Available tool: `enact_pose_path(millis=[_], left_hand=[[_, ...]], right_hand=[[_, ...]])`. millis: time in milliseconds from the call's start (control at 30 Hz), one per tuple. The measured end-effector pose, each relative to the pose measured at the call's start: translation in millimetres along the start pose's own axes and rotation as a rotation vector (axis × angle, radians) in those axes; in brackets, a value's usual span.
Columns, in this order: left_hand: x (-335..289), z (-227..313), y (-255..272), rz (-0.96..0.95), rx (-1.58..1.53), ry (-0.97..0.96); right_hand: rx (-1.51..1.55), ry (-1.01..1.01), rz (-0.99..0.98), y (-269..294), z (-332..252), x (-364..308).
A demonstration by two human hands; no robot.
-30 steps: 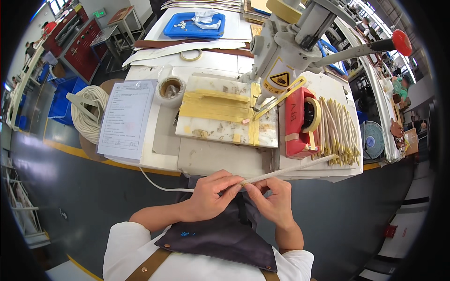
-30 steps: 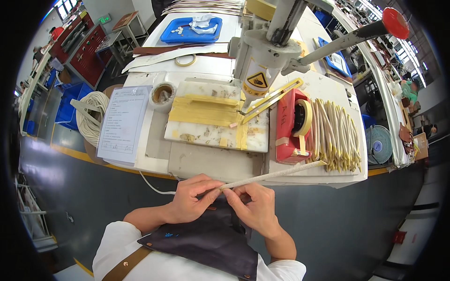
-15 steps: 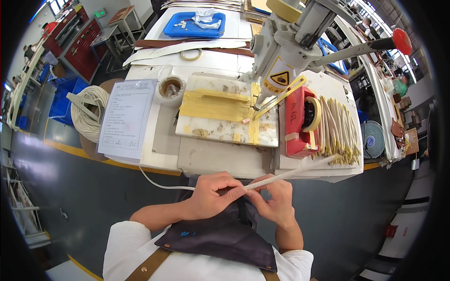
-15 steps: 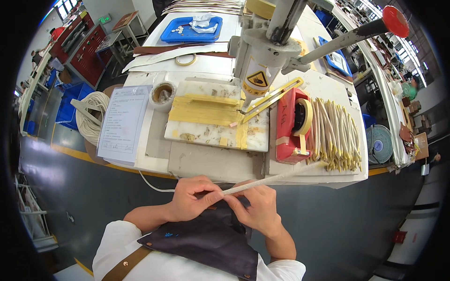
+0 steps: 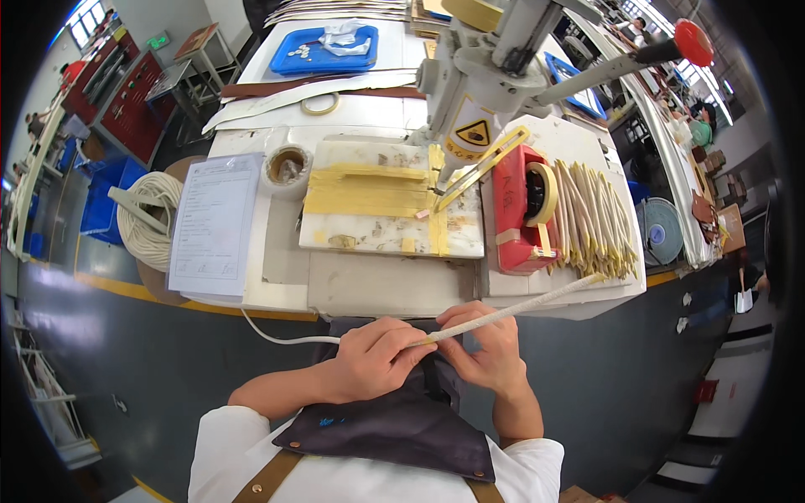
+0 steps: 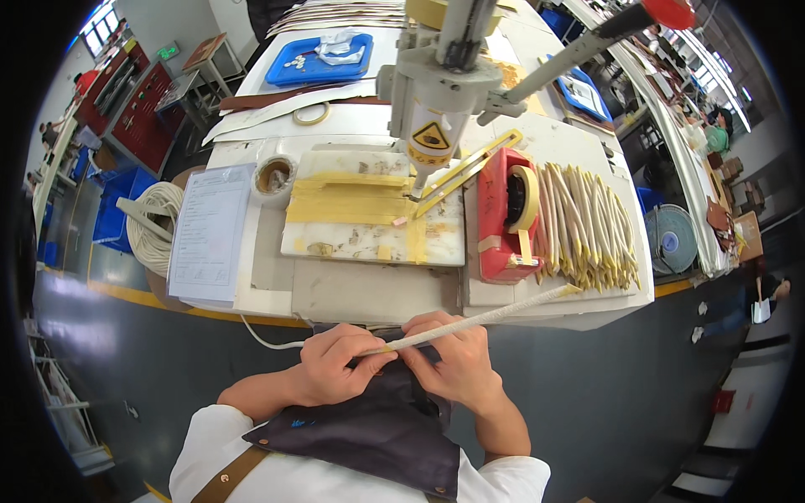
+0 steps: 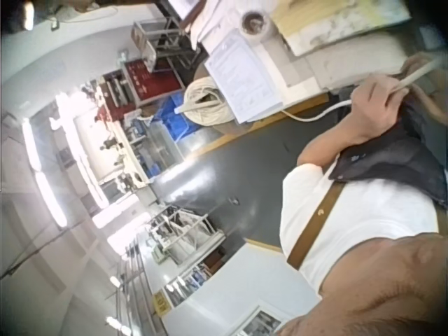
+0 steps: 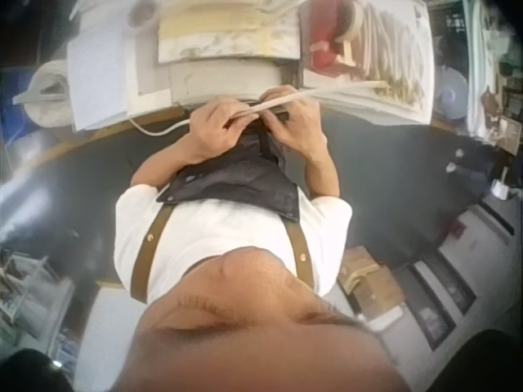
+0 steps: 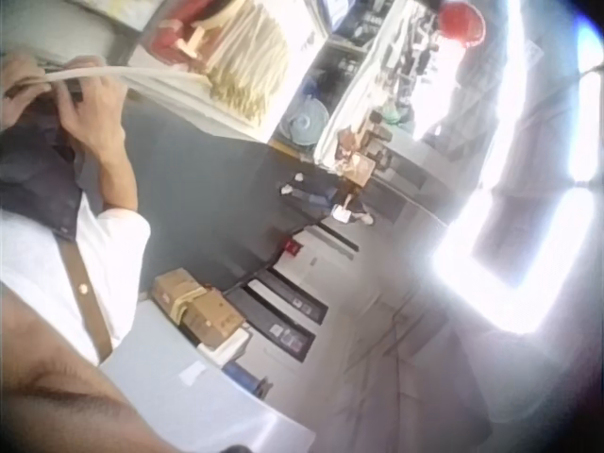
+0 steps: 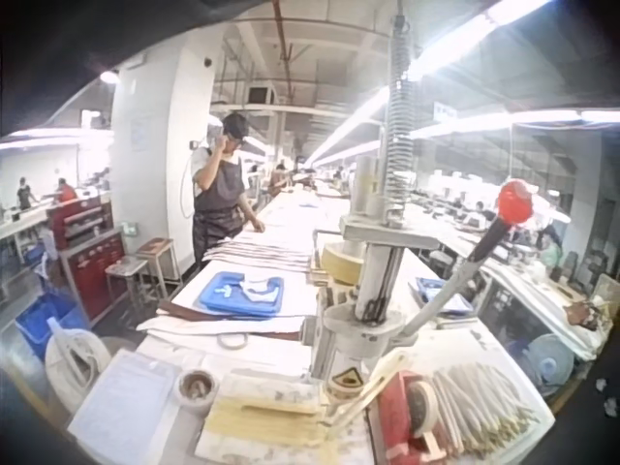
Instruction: The person inserts a white cable into a yellow plastic sleeve and uses a manual press machine to crimp the connection. They repeat this process for multiple cables, pulling new lengths from a coil and stacking the finished units on the table.
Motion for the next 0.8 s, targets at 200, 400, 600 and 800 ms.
enact_pose_path(millis=[200, 400, 600, 800], left_hand=[[-2.2, -2.7, -6.6, -0.114, -0.035, 0.100], [-13.0, -7.9, -11.6, -0.348, -0.466, 0.555], [-24.5, -16.4, -20.6, -0.518, -1.036, 1.021], [-42.0, -21.3, -38.0, -0.703, -1.482, 1.244]], right_hand=[[0.025, -0.033, 0.038, 0.1, 5.4, -3.2], [0.235, -0.089, 0.103, -7.7, 14.4, -9.7], [0.376, 0.000, 0.111, -16.9, 25.8, -15.6], [0.800, -0.250, 0.032, -27.5, 36.2, -28.9]])
Point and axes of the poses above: each hand's wrist, its own x-axis towards the middle knuckle, its own y-axis out of the back of the hand, z = x × y, the point moved 5 cm from there along x, towards the middle knuckle, and after that the axes turned 1 degree about z, right-handed, at the moved point
